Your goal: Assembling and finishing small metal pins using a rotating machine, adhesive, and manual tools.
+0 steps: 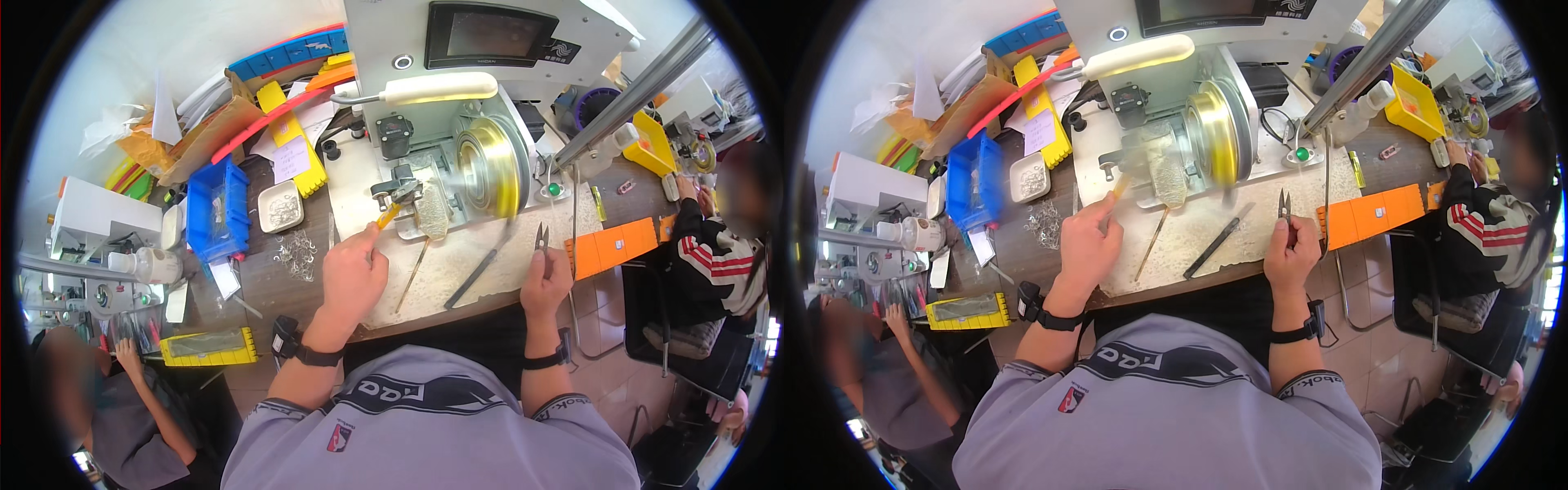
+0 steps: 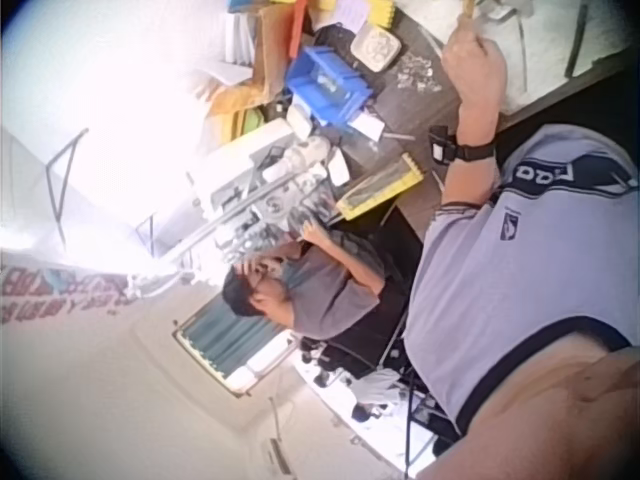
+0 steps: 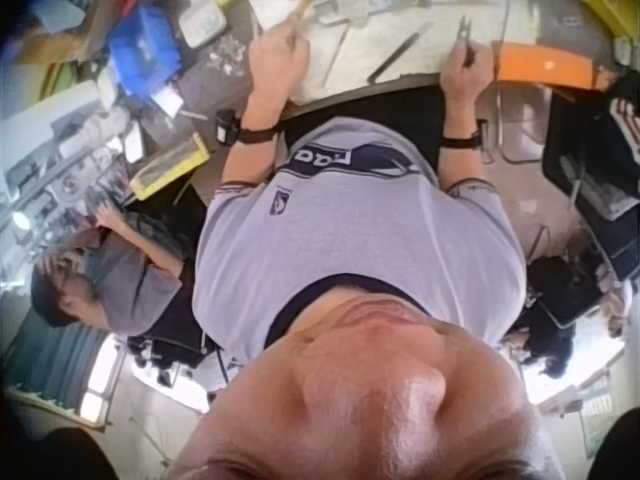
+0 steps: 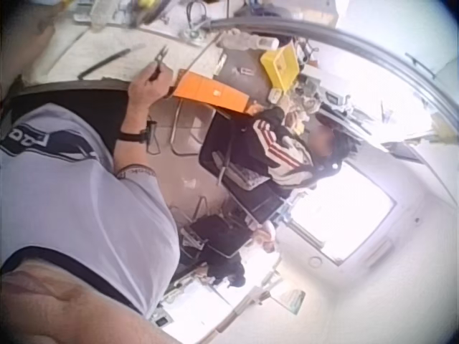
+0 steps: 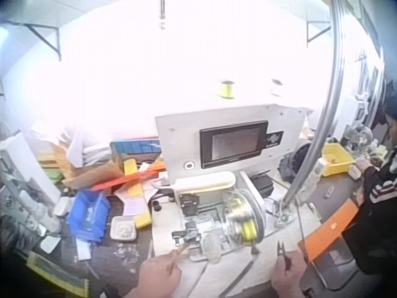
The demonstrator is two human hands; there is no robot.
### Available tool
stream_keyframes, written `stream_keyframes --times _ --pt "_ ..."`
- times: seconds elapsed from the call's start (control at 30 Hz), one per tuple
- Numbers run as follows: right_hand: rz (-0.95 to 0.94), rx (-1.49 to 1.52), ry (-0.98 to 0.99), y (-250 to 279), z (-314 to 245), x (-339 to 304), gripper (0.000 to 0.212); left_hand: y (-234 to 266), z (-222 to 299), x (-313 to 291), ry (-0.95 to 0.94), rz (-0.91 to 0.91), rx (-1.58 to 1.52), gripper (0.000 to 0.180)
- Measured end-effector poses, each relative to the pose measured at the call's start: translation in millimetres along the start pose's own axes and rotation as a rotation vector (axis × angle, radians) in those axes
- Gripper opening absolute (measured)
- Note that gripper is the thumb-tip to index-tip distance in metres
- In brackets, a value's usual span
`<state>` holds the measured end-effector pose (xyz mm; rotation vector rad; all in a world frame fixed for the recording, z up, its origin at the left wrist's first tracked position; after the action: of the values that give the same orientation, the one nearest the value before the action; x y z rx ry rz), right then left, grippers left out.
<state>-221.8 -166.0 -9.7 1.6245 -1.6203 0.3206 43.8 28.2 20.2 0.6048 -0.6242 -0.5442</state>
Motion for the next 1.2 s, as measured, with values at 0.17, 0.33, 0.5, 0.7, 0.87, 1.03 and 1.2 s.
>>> stream_keyframes --times 0.17,0.33,0.5,0.7,0.87,1.03,1.2 --pt "0.006 0.02 -0.006 0.3 -0.1 -1.1 0.009 4.2 3.8 2.6 -0.077 -0.027 -0.027 0.036" --pt "-0.017 -0.047 0.03 6.5 -17.1 3.1 0.008 15.0 6.8 13.1 -0.158 -0.082 0.054 0.028" --pt "0.017 -0.005 0.037 20.3 -41.7 5.0 0.006 53.9 17.8 49.5 -0.06 0.124 -0.14 0.019" --pt "-0.108 0.167 -0.022 14.1 -88.7 -5.7 0.004 51.0 42.3 89.9 -0.195 -0.003 -0.314 0.019" --pt "-0.291 0.483 -0.222 -9.1 -114.5 -23.7 0.008 31.7 46.9 108.6 -0.179 -0.335 -0.327 0.018" --pt "-0.459 0.665 -0.388 -34.3 -129.2 -23.3 0.012 30.1 43.4 119.9 -0.258 -0.465 -0.269 0.017" --pt "-0.574 0.817 -0.845 -60.8 -140.5 -22.7 0.027 28.6 47.5 124.0 -0.359 -0.467 -0.275 0.014"
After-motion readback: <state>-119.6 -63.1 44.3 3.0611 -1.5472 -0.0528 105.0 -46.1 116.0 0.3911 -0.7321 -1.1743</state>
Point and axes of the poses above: each hand's wrist, its own x-axis towards the middle knuckle, its own y-axis out of the back of the hand, z = x × y, the point moved 5 cm from there along x, towards the middle knuckle, and after that the axes turned 9 degrees about z, right-handed, at the moved point
